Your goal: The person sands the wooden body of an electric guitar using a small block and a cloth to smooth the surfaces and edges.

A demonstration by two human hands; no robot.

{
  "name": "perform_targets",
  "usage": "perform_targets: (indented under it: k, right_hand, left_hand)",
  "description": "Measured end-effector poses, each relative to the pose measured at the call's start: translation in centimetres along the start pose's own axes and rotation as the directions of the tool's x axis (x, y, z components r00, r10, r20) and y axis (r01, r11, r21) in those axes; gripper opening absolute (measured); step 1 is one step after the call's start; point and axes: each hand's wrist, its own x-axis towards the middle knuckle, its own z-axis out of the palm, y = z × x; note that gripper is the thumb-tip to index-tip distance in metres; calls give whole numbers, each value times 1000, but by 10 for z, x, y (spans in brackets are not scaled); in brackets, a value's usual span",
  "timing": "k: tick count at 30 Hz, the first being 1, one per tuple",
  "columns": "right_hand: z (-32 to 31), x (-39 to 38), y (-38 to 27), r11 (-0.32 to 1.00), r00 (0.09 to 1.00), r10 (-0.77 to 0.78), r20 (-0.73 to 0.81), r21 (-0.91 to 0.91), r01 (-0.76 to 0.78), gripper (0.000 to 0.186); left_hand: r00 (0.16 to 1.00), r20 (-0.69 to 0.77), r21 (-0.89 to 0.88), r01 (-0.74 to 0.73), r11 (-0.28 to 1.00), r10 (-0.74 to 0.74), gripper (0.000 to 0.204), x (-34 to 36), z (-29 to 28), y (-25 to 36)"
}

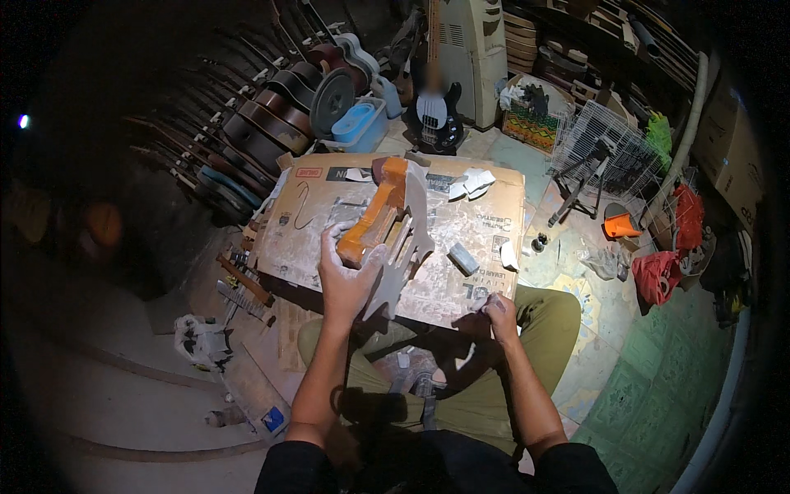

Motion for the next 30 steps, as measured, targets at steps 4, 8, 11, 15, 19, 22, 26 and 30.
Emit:
perform_targets:
  k: [4,8,11,15,19,22,26,30]
  right_hand:
    - [16,-2,2,988,993,63,100,137,-77,24]
    - [30,-13,-13,925,980,116,159,342,-165,31]
    - [41,-25,-48,986,978,51,200,145,-81,34]
    - [48,-42,-53,988,992,-73,107,147,57,29]
    - [36,-50,-49,982,987,66,146,166,-91,25]
    - [39,-49,-50,945,968,162,193,252,-208,21]
    - [59,-48,-46,989,995,88,-43,126,-82,23]
    - [63,-49,-76,987,990,141,12,73,-141,20]
  left_hand:
    - [953,235,-419,279,864,-194,68,-13,-2,-13]
    - [948,263,-488,291,823,-179,75,-37,2,-13]
    - [976,193,-391,174,904,-104,75,-47,5,-19]
    - [989,56,-396,147,906,-136,74,-57,7,-26]
    - [995,-86,-405,12,914,-51,73,-75,26,-49]
    - [987,-156,-290,-70,955,25,80,-90,43,-80]
    - [998,46,-223,59,973,-50,97,-114,59,-106]
    - [990,98,-90,-94,992,102,95,-144,62,-109]
